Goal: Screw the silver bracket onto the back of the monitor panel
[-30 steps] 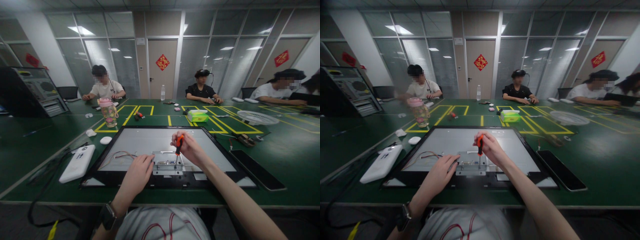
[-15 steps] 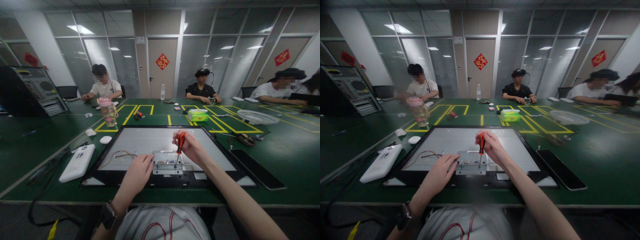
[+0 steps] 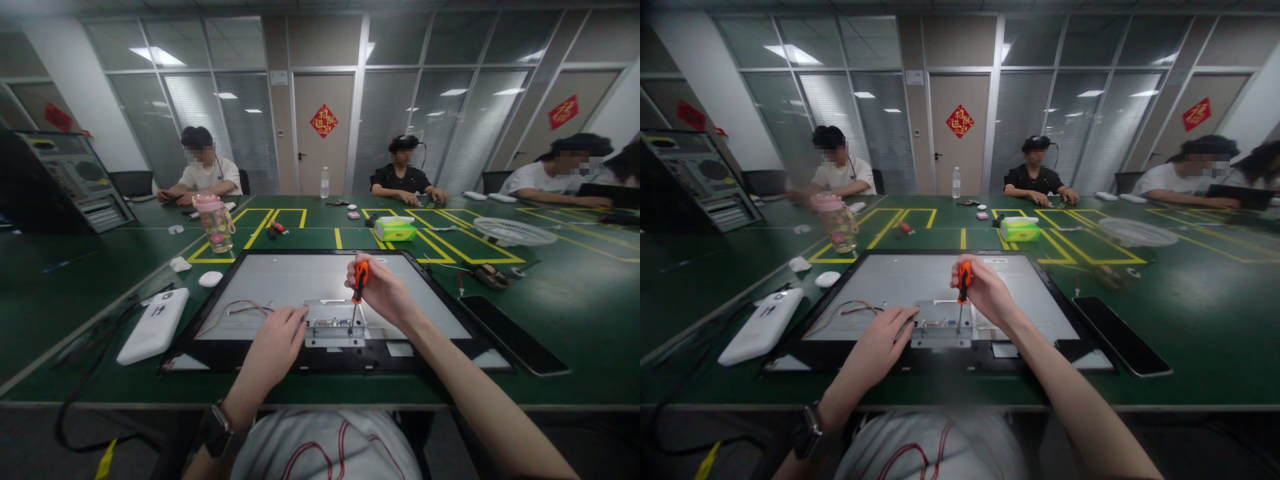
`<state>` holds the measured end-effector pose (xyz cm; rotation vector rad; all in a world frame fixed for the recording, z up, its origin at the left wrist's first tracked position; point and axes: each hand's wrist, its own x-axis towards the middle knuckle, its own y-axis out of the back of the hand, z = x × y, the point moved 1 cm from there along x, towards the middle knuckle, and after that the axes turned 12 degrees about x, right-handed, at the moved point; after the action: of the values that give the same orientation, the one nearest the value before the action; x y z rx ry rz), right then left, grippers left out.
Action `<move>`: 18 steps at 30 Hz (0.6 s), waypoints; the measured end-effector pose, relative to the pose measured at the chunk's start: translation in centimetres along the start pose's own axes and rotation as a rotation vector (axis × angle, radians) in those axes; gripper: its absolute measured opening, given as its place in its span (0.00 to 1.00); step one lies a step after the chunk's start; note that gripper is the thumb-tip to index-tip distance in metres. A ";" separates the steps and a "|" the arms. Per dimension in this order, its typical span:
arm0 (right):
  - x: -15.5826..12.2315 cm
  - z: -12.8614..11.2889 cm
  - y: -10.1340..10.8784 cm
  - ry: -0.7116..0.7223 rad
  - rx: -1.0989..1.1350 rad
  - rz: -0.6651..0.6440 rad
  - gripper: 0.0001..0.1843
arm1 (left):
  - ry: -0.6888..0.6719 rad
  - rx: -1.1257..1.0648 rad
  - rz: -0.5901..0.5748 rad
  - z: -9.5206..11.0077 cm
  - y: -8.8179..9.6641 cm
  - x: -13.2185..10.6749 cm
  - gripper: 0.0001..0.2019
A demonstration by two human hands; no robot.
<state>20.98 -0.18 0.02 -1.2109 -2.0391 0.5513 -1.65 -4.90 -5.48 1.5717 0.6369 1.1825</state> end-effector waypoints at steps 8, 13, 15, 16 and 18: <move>-0.1 0.1 0.7 0.053 -0.087 -0.002 0.12 | -0.001 -0.005 -0.003 -0.2 -0.2 -0.1 0.16; -0.1 0.1 0.1 0.037 -0.022 -0.035 0.10 | -0.003 -0.003 -0.023 -0.1 -0.1 0.0 0.16; -0.1 0.0 0.2 0.058 -0.029 -0.024 0.10 | -0.001 -0.001 -0.022 -0.1 -0.1 0.0 0.16; -0.1 0.0 0.3 0.074 -0.041 -0.016 0.11 | 0.001 0.001 -0.018 -0.1 -0.2 0.0 0.16; -0.1 -0.1 0.5 0.083 -0.074 -0.009 0.10 | 0.002 0.002 -0.009 -0.1 -0.2 0.0 0.16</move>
<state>21.36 -0.07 -0.30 -1.2463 -2.0091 0.4177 -1.72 -4.80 -5.67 1.5680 0.6457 1.1773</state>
